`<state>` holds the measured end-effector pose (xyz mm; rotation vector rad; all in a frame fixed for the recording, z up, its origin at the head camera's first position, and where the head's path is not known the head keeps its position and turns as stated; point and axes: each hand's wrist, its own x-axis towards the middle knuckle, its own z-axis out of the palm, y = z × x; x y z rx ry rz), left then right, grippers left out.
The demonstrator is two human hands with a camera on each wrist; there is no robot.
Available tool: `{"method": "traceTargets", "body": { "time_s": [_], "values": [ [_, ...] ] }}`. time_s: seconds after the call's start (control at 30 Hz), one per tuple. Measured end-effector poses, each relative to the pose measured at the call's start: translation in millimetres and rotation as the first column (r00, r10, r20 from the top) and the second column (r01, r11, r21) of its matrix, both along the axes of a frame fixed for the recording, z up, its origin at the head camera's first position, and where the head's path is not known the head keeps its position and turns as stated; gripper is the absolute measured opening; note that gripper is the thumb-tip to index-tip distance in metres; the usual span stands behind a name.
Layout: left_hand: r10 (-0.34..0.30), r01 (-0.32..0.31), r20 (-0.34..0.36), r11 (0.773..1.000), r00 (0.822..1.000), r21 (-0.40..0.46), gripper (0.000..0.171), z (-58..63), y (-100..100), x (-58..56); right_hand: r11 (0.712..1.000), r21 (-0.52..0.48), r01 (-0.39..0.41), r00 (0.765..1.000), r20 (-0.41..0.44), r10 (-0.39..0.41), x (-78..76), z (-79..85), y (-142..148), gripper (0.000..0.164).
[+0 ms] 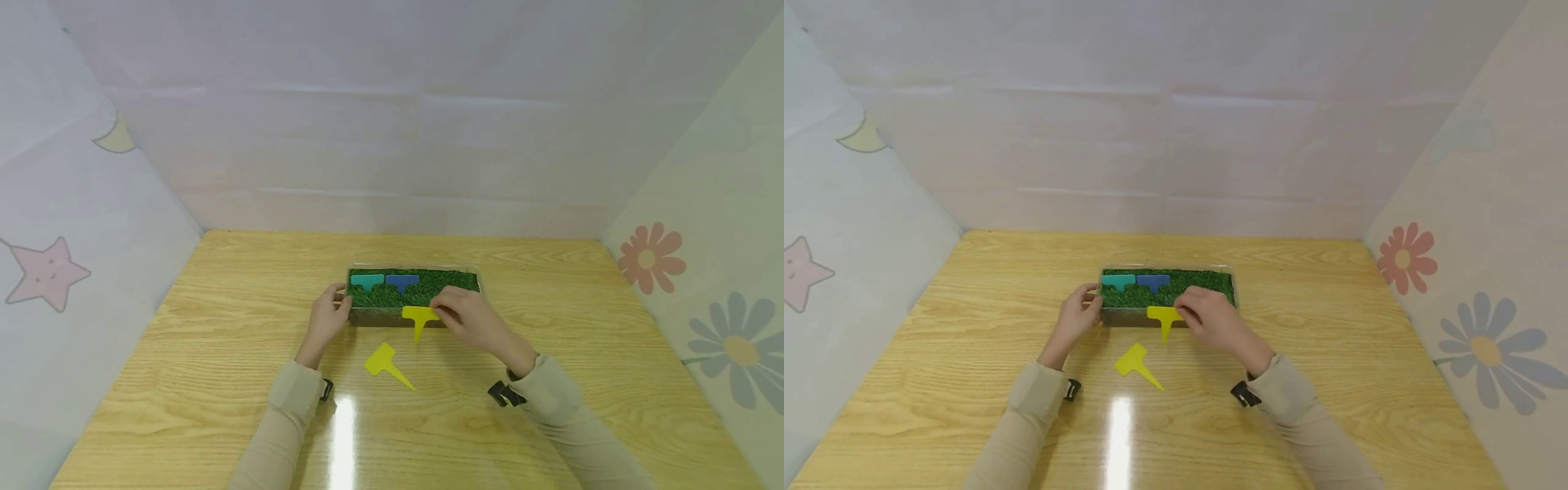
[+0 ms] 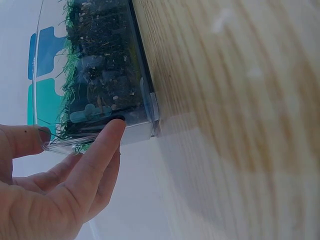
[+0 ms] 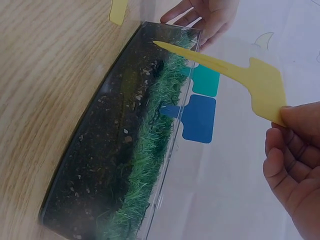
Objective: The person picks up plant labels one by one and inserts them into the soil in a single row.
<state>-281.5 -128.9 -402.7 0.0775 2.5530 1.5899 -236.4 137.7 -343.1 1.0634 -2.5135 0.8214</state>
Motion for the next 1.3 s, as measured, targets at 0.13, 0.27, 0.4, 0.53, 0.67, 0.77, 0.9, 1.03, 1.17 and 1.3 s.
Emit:
{"method": "traceTargets", "body": {
  "time_s": [0.13,0.27,0.4,0.53,0.67,0.77,0.9,1.03,1.17,1.3],
  "values": [
    [-0.001,0.001,-0.003,1.000,1.000,-0.001,0.037,-0.4,-0.1,-0.1,1.000,-0.018,-0.008,0.999,-0.050,0.007,-2.7,1.1,2.2,0.006],
    [0.000,0.000,-0.008,1.000,1.000,-0.001,0.037,-0.3,-0.1,0.1,0.999,-0.042,-0.007,0.995,-0.097,0.003,-6.1,3.2,4.7,0.005],
    [0.000,0.001,-0.013,1.000,1.000,0.004,0.037,-0.9,-0.4,0.4,0.999,-0.046,0.005,0.994,-0.110,-0.010,-8.4,6.4,7.7,0.006],
    [0.000,0.000,-0.012,1.000,1.000,0.004,0.037,-1.6,-0.6,0.6,0.999,-0.040,0.032,0.992,-0.117,-0.037,-10.3,8.2,11.1,0.013],
    [0.000,0.000,-0.010,1.000,1.000,0.003,0.037,-1.8,-0.2,0.0,0.998,-0.039,0.054,0.990,-0.128,-0.058,-13.4,9.0,14.3,0.013],
    [0.000,0.000,-0.011,1.000,1.000,0.002,0.037,-1.6,0.1,-0.4,0.997,-0.051,0.055,0.991,-0.122,-0.060,-16.0,10.5,16.2,0.009],
    [0.002,-0.002,-0.010,1.000,1.000,-0.008,0.038,-0.9,0.6,-0.6,0.996,-0.059,0.072,0.990,-0.118,-0.078,-19.2,12.5,18.3,0.008],
    [0.002,-0.002,-0.008,1.000,1.000,-0.012,0.038,-0.6,1.0,-0.6,0.992,-0.057,0.110,0.982,-0.148,-0.117,-23.1,12.6,20.5,0.011],
    [0.000,0.000,-0.012,1.000,1.000,-0.011,0.037,-0.7,0.9,-0.7,0.989,-0.048,0.141,0.973,-0.176,-0.148,-27.7,12.3,22.6,0.013],
    [0.000,0.000,-0.016,1.000,1.000,-0.005,0.037,-1.0,0.7,-0.9,0.988,-0.039,0.148,0.969,-0.195,-0.153,-31.5,13.0,23.8,0.014]
  ]
}}
